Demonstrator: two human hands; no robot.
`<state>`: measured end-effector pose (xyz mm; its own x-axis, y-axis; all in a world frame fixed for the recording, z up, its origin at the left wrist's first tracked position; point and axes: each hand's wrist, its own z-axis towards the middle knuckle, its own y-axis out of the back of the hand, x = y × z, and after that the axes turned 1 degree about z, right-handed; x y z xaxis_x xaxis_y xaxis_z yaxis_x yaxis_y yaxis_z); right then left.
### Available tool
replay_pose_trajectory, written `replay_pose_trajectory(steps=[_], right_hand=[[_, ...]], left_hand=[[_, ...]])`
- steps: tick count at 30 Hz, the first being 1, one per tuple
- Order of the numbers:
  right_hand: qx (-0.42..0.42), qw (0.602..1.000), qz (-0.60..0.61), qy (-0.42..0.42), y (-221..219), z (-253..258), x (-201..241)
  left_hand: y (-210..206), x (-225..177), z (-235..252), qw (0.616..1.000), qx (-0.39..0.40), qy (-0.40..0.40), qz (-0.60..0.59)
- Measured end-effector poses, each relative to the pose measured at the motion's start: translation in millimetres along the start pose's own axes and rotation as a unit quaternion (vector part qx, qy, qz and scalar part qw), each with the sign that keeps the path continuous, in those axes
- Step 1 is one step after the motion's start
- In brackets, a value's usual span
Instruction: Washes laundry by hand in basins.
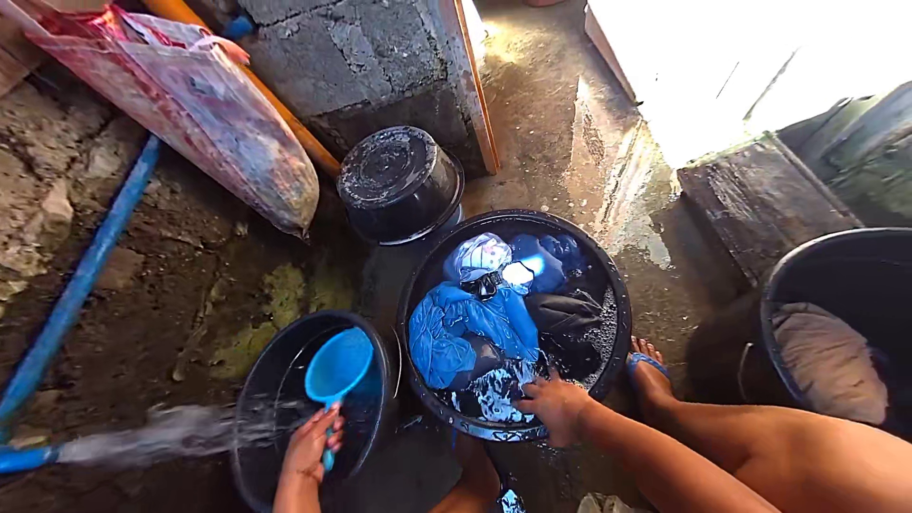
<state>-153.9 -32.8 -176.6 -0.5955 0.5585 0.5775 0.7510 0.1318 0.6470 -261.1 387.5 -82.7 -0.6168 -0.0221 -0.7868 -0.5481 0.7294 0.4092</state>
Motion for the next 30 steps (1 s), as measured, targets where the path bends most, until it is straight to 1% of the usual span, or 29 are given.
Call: replay_pose_trajectory(steps=[2,5,8,11,15,17,20,23,24,25,26,27,29,30], right_hand=[[-0.01,1.0,0.007,0.005,0.0,-1.8,0.6],[-0.014,1.0,0.003,0.007,-1.4,-0.4,-0.1],[-0.023,1.0,0.004,0.01,-3.3,0.7,-1.2],[-0.035,0.999,0.006,0.013,-3.5,0.3,-1.9],[-0.043,0.999,0.01,0.024,-3.7,-0.3,-2.6],[-0.043,0.999,0.011,0.024,-3.1,-0.2,-2.7],[-0.034,0.999,0.019,0.026,-3.4,1.1,-4.3],[-0.03,0.999,-0.004,0.015,-2.0,0.5,-2.1],[-0.034,0.999,0.009,0.016,-3.0,1.2,-2.6],[-0.042,0.999,0.006,0.024,-4.6,2.8,-4.7],[-0.047,0.998,0.0,0.028,-5.5,3.6,-5.8],[-0.049,0.998,-0.006,0.031,-6.0,4.1,-6.6],[-0.043,0.999,-0.003,0.03,-6.2,3.9,-6.5],[-0.035,0.999,0.01,0.026,-5.5,3.5,-5.8]], left_hand=[[7.2,-30.3,-29.8,0.997,-0.02,-0.055,0.049],[15.8,-75.9,-66.4,0.972,-0.032,-0.125,0.195],[13.9,-119.1,-100.1,0.926,-0.006,-0.145,0.348],[-0.2,-148.1,-125.4,0.875,0.028,-0.16,0.456],[-41.8,-171.8,-153.6,0.806,0.064,-0.197,0.555],[-69.5,-178.2,-167.3,0.763,0.07,-0.225,0.602],[-119.8,-187.2,-198.0,0.695,0.053,-0.227,0.68],[-154.6,-187.1,-215.5,0.659,0.02,-0.235,0.714],[-158.5,-185.2,-215.0,0.659,0.006,-0.249,0.71],[-157.2,-181.2,-209.8,0.667,-0.016,-0.271,0.694],[-151.5,-177.3,-201.3,0.681,-0.039,-0.29,0.671],[-142.0,-174.6,-190.0,0.701,-0.063,-0.292,0.647],[-110.1,-171.2,-160.5,0.743,-0.087,-0.251,0.614],[-90.4,-170.0,-143.5,0.756,-0.085,-0.211,0.614]])
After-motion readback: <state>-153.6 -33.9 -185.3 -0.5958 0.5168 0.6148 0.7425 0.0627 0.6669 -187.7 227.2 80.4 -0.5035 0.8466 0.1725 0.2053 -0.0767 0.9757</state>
